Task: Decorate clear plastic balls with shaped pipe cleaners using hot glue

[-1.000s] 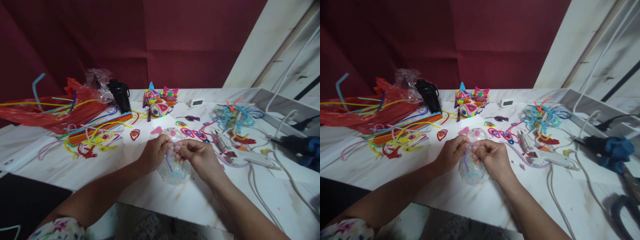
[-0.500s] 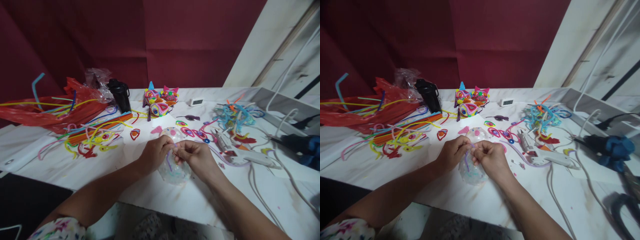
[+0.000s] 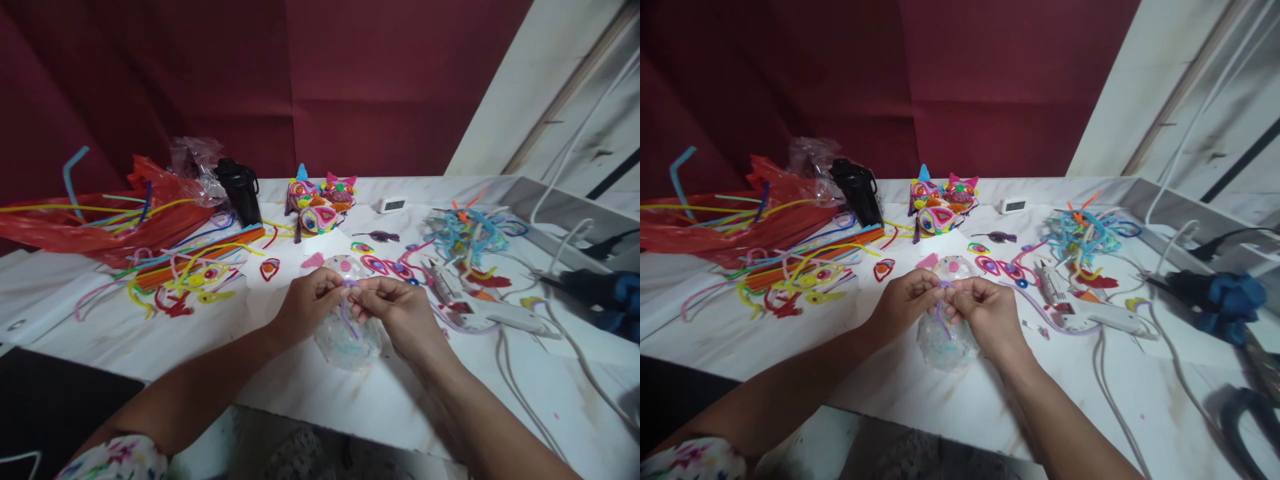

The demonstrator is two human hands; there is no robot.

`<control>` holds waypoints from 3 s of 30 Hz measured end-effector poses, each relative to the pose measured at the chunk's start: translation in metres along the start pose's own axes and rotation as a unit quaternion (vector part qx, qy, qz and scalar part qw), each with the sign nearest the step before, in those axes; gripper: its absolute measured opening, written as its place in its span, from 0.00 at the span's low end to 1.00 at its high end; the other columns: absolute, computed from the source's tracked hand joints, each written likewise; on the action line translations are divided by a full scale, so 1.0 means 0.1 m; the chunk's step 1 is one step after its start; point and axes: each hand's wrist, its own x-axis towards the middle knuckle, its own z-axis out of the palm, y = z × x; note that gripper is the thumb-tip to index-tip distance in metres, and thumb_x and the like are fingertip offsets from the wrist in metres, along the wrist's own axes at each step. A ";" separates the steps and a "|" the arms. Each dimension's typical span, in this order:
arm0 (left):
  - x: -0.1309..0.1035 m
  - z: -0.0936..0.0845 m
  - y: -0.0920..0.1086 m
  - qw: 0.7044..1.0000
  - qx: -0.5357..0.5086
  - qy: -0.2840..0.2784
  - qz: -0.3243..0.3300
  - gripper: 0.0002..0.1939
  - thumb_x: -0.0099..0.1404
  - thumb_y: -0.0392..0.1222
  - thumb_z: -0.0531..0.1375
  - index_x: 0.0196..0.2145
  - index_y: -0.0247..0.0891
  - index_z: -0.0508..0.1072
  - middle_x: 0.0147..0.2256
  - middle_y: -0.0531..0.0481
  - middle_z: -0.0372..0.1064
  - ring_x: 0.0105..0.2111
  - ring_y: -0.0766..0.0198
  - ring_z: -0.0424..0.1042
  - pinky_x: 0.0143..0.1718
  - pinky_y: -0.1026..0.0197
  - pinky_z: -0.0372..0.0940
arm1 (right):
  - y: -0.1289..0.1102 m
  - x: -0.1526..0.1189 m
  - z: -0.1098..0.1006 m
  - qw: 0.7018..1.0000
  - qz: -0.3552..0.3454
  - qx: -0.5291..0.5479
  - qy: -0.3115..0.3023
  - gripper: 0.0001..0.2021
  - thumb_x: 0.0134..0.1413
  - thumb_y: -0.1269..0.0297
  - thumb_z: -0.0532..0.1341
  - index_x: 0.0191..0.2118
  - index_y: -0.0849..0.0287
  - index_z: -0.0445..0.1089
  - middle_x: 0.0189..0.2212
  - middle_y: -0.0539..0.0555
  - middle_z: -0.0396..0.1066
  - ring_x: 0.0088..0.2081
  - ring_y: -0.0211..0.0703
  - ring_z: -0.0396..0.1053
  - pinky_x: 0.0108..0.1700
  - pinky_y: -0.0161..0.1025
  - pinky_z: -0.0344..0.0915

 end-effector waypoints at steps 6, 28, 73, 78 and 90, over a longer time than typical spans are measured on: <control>0.00 -0.02 -0.01 1.000 0.025 -0.009 0.012 0.06 0.61 0.42 0.57 0.32 0.37 0.68 0.23 0.55 0.66 0.23 0.69 0.65 0.26 0.67 0.59 | -0.10 -0.03 0.01 1.000 -0.003 -0.006 -0.025 0.12 0.30 0.60 0.71 0.25 0.61 0.74 0.19 0.49 0.73 0.21 0.35 0.67 0.24 0.32 0.67; 0.06 -0.14 0.06 0.984 -0.067 -0.134 -0.091 0.12 0.54 0.47 0.64 0.27 0.34 0.72 0.21 0.53 0.68 0.21 0.70 0.63 0.26 0.66 0.57 | -0.10 0.00 -0.11 0.996 -0.012 0.001 -0.083 0.12 0.24 0.67 0.74 0.23 0.58 0.77 0.16 0.49 0.72 0.18 0.33 0.65 0.22 0.30 0.63; 0.04 -0.10 0.10 0.986 -0.098 -0.098 -0.097 0.13 0.52 0.48 0.67 0.24 0.38 0.70 0.19 0.54 0.70 0.17 0.70 0.60 0.21 0.64 0.53 | -0.13 -0.01 -0.14 0.979 0.011 -0.140 -0.148 0.10 0.35 0.59 0.67 0.24 0.60 0.72 0.17 0.46 0.66 0.19 0.34 0.61 0.24 0.34 0.59; 0.01 -0.06 0.09 0.994 -0.056 -0.056 -0.074 0.12 0.54 0.49 0.65 0.23 0.41 0.69 0.19 0.53 0.69 0.18 0.67 0.61 0.22 0.62 0.54 | -0.11 -0.01 -0.14 0.978 -0.021 -0.151 -0.144 0.10 0.39 0.58 0.64 0.23 0.59 0.69 0.15 0.44 0.60 0.19 0.33 0.56 0.23 0.33 0.55; -0.03 0.01 0.04 0.996 -0.057 -0.014 -0.062 0.11 0.57 0.49 0.62 0.24 0.42 0.67 0.20 0.53 0.69 0.18 0.68 0.58 0.21 0.63 0.51 | -0.12 -0.03 -0.05 0.994 -0.026 -0.108 -0.012 0.10 0.34 0.57 0.66 0.21 0.59 0.70 0.12 0.45 0.61 0.17 0.34 0.56 0.20 0.34 0.53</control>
